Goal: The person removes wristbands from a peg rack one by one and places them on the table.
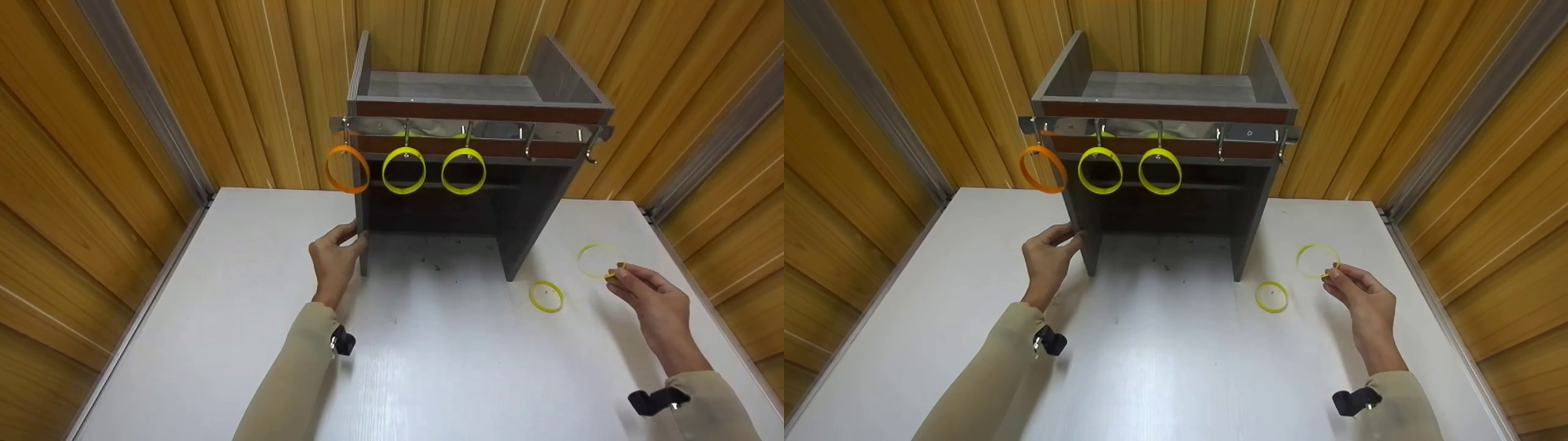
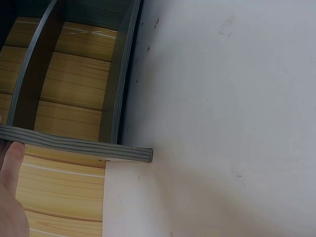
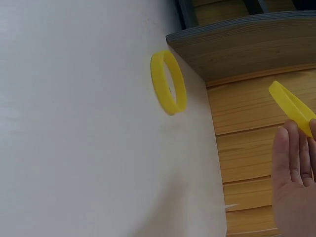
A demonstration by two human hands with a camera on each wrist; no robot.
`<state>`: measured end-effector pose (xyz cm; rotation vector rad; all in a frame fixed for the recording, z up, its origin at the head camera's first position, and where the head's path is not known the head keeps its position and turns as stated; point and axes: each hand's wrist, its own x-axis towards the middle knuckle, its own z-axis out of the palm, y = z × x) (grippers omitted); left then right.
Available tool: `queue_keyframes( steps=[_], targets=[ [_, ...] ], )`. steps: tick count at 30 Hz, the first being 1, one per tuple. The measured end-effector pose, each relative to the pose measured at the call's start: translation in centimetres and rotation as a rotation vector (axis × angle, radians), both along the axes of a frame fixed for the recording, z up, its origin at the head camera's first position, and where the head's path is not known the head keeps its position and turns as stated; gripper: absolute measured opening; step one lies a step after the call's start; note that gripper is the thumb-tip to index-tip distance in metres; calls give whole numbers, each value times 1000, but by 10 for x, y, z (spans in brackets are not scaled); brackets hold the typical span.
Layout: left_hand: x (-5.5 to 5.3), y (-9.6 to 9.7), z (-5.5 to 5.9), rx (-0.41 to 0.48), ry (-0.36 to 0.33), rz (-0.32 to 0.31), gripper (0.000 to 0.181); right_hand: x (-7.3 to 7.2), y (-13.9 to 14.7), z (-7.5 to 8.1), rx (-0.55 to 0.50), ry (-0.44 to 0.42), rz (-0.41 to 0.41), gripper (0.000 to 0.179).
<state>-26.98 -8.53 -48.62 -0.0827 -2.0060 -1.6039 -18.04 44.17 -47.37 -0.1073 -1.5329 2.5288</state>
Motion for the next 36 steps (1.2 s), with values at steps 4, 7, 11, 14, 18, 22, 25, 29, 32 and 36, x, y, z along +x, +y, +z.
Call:
queue_keyframes(
  steps=[4, 7, 11, 14, 18, 22, 25, 29, 32, 36],
  targets=[
    [0, 0, 0, -18, -3, 4, 24, 1, 6, -8, 32, -29, -4, 18],
    [1, 0, 0, -20, -2, 4, 24, 3, 9, -14, 61, -67, -2, 18],
    [1, 0, 0, -15, -2, 5, 23, 4, 12, -20, 107, -121, -15, 17],
    [1, 0, 0, -6, 4, 2, 23, 4, 14, -23, 150, -164, -28, 17],
    [1, 0, -1, 0, 11, -1, 22, 5, 15, -27, 193, -208, -34, 18],
    [1, 0, 0, -3, 11, 2, 22, 5, 15, -31, 215, -235, -30, 18],
    [0, 0, 0, -3, 11, 4, 22, 5, 16, -33, 237, -256, -28, 19],
    [0, 0, 0, 7, 8, 2, 22, 4, 16, -36, 268, -288, -33, 17],
    [0, 0, -1, 16, 1, -4, 22, 4, 16, -38, 266, -306, -28, 15],
    [0, 1, -1, 17, -2, -7, 21, 5, 17, -41, 240, -320, -19, 14]
  ],
)
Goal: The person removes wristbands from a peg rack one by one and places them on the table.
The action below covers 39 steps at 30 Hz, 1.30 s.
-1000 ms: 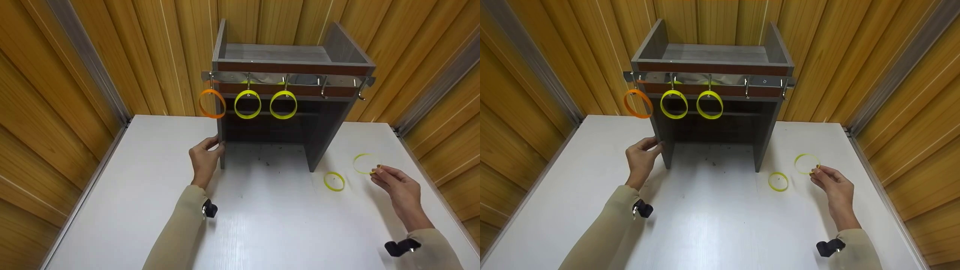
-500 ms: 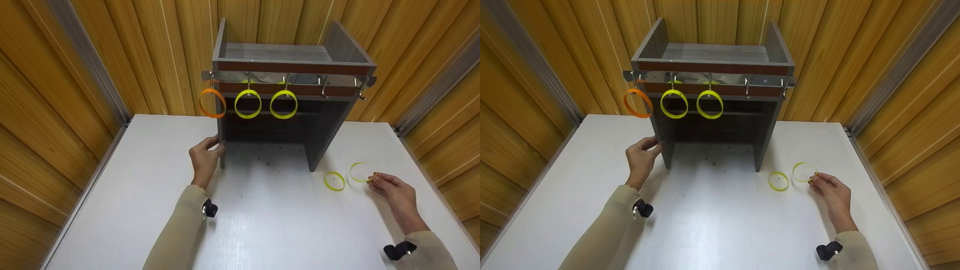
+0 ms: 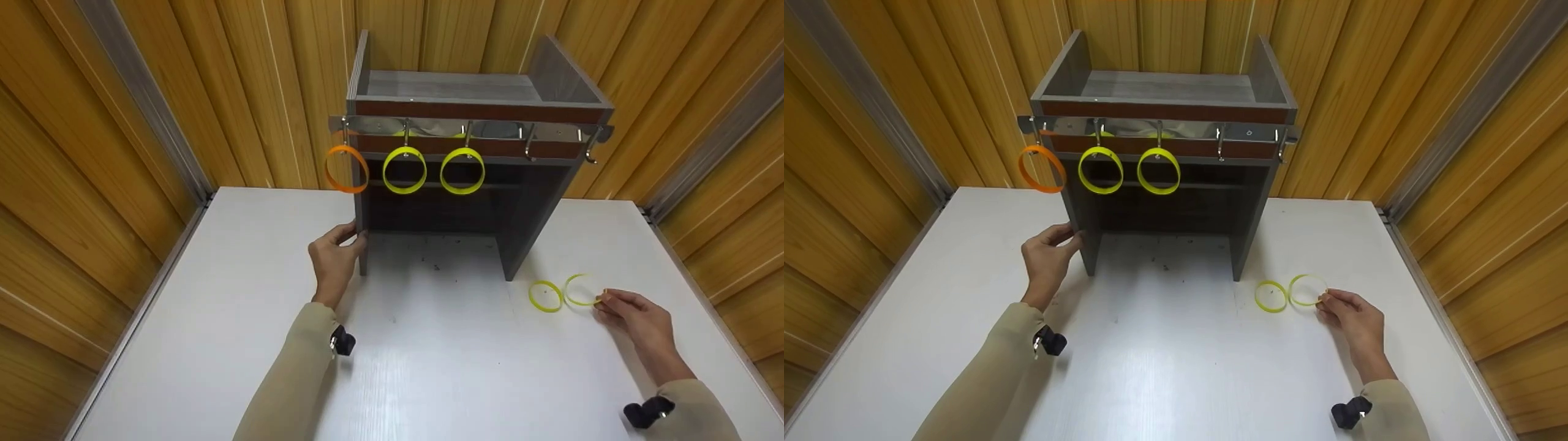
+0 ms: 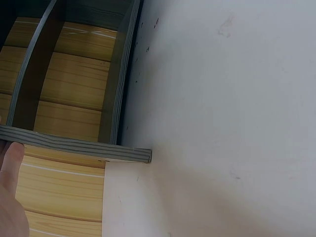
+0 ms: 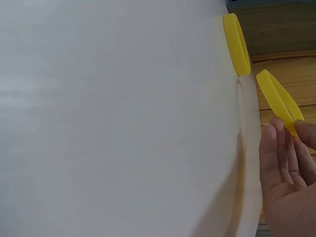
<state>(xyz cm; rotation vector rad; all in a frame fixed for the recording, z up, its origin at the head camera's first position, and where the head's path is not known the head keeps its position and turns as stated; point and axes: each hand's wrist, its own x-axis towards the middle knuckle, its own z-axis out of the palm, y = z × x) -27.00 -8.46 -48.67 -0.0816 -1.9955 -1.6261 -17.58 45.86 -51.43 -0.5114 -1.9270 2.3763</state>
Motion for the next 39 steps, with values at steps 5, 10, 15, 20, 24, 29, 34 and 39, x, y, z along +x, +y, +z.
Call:
queue_keyframes(
  steps=[5, 10, 15, 20, 24, 29, 34, 39],
  targets=[
    [0, 0, 0, -9, 14, 8, 22, 0, 0, -3, 20, -26, -2, 16],
    [-1, 0, -2, -16, 20, 10, 22, 0, 1, -7, 61, -70, 18, 14],
    [0, -1, -2, -22, 15, 12, 22, 1, 2, -8, 93, -99, 39, 14],
    [0, -1, -1, -24, 16, 19, 22, -1, 1, -10, 144, -121, 48, 16],
    [0, 0, -1, -18, 13, 6, 23, -1, 1, -11, 180, -125, 54, 16],
    [1, 0, -1, -10, 13, -3, 23, -1, 0, -9, 270, -136, 78, 27],
    [0, 0, -1, -8, 21, -3, 23, 0, 2, -7, 373, -153, 120, 35],
    [1, 0, 0, -9, 24, -2, 23, 3, 4, -4, 434, -149, 138, 42]
  ],
)
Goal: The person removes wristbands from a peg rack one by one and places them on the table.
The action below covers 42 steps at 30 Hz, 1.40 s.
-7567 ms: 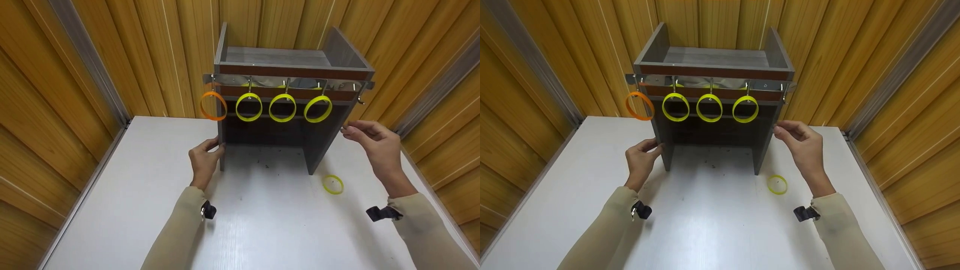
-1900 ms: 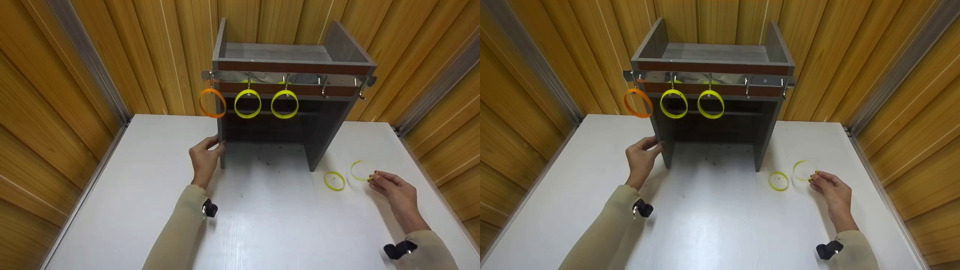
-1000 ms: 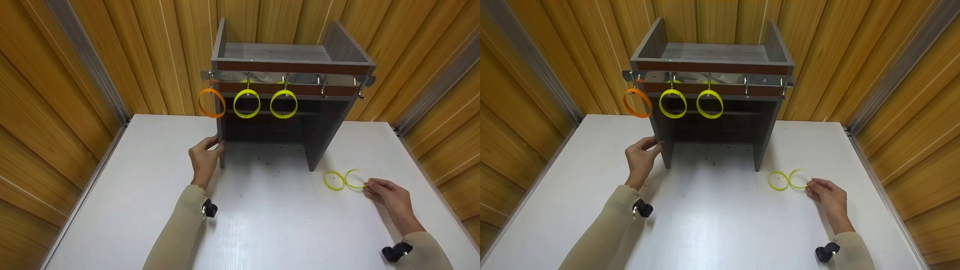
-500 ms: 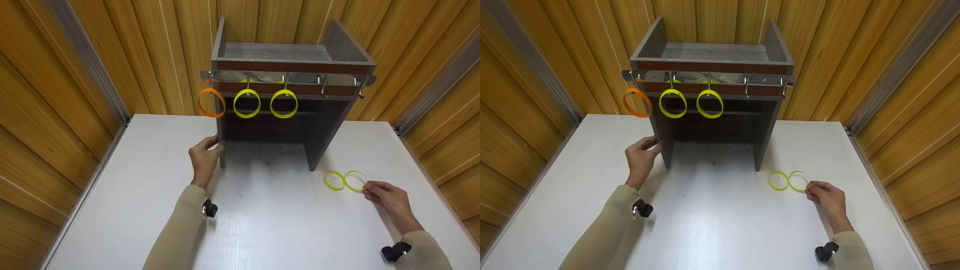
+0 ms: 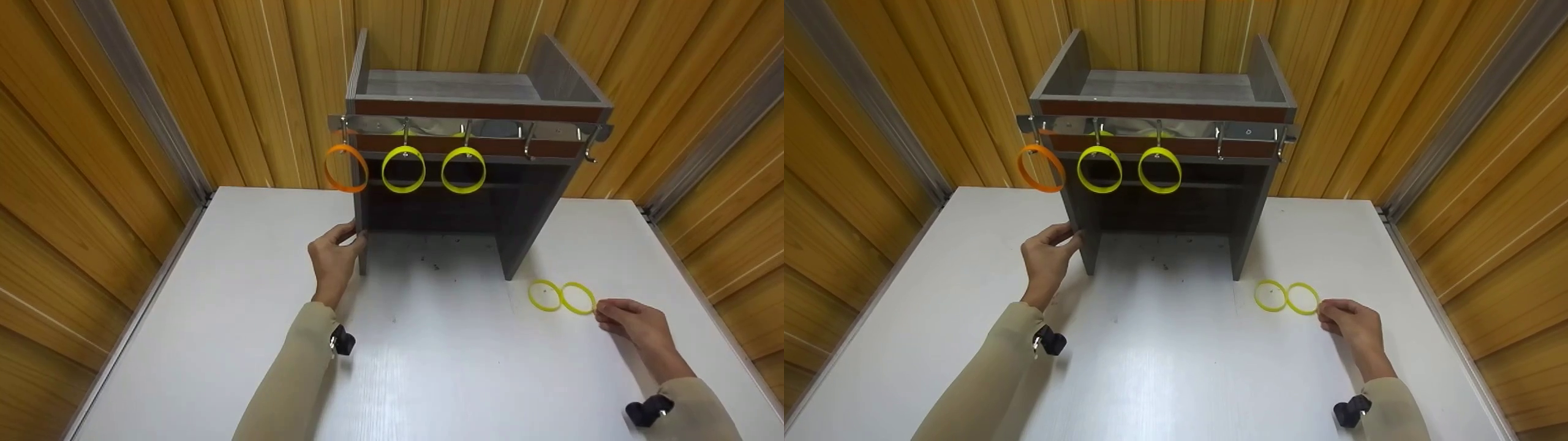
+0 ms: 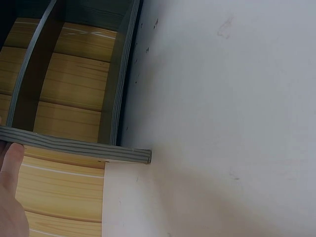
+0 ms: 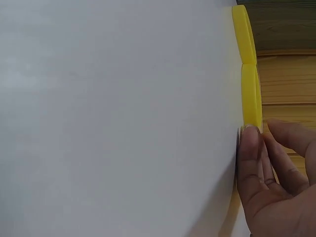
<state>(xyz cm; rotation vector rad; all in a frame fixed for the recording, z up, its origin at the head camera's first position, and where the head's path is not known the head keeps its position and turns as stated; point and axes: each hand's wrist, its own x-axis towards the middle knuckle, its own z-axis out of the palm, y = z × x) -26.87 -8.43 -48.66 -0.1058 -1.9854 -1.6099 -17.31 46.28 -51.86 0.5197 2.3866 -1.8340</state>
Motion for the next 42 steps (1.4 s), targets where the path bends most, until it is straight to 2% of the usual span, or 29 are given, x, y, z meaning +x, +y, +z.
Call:
queue_keyframes(
  steps=[4, 9, 17, 32, 42],
  targets=[
    [0, 0, 0, -1, 1, 2, 23, 1, 0, 6, -53, 37, -7, 39],
    [-1, 0, -1, 0, 5, 2, 23, 0, -5, 20, -137, 158, 18, 36],
    [0, 0, 0, -31, -17, 26, 23, -6, -24, 46, -209, 327, 56, 34],
    [-1, 0, -1, -28, -2, 19, 24, -16, -69, 91, -122, 432, 146, 42],
    [-1, 1, -2, -21, 17, 16, 23, -20, -103, 116, -105, 507, 199, 38]
  ],
)
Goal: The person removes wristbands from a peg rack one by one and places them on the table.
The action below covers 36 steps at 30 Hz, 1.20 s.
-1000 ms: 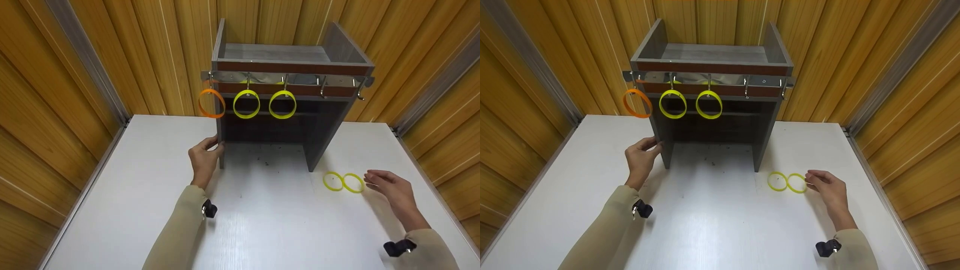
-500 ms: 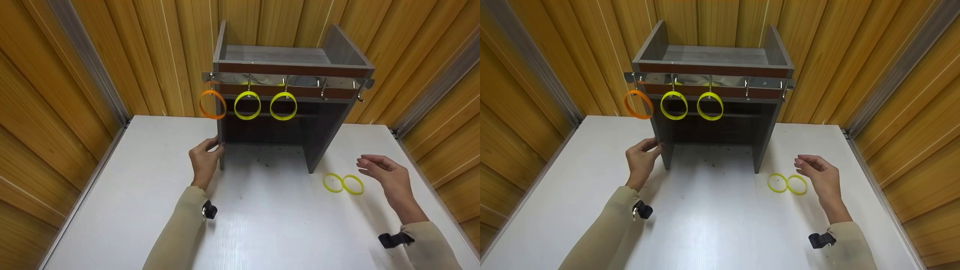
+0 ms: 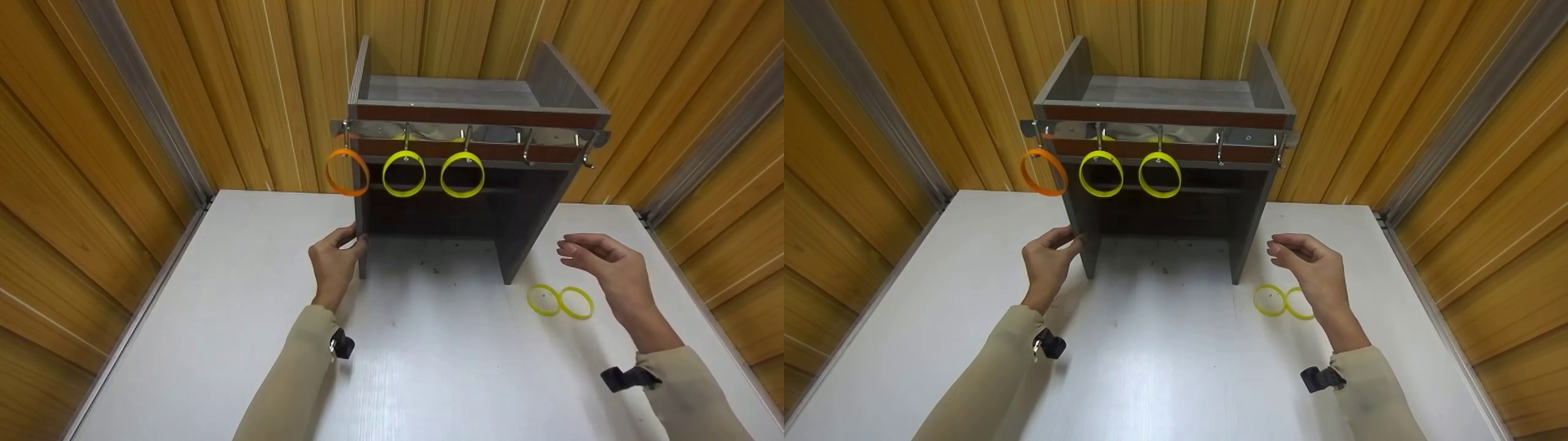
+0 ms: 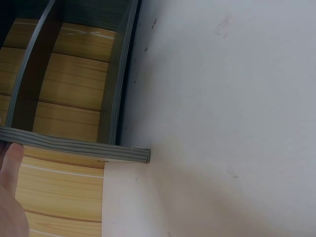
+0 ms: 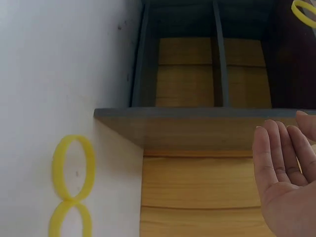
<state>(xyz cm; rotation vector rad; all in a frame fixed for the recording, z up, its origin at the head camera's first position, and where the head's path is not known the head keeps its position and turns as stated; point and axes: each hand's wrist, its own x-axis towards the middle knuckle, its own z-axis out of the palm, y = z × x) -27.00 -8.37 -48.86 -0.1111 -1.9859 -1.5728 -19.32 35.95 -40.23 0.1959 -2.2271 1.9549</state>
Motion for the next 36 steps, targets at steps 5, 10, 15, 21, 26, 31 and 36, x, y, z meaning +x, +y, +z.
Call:
queue_keyframes(
  steps=[5, 10, 15, 21, 26, 31, 36],
  targets=[
    [0, 0, 1, 4, -22, 0, 22, -3, -16, 11, 91, 23, 1, 37],
    [-1, 0, 1, 0, -28, 4, 22, -8, -34, 22, 135, 61, 13, 37],
    [-2, 1, 0, -1, -19, 0, 21, -13, -51, 31, 145, 97, 18, 35],
    [-4, 1, 0, -1, -12, -5, 21, -16, -65, 39, 109, 113, 40, 37],
    [-4, 2, 0, -1, -5, -7, 21, -19, -75, 44, 85, 126, 45, 38],
    [-3, 1, 1, -5, -21, -6, 22, -23, -85, 46, 15, 153, 69, 38],
    [-3, -1, 0, -10, -28, -9, 24, -29, -94, 49, -30, 179, 77, 38]
  ],
)
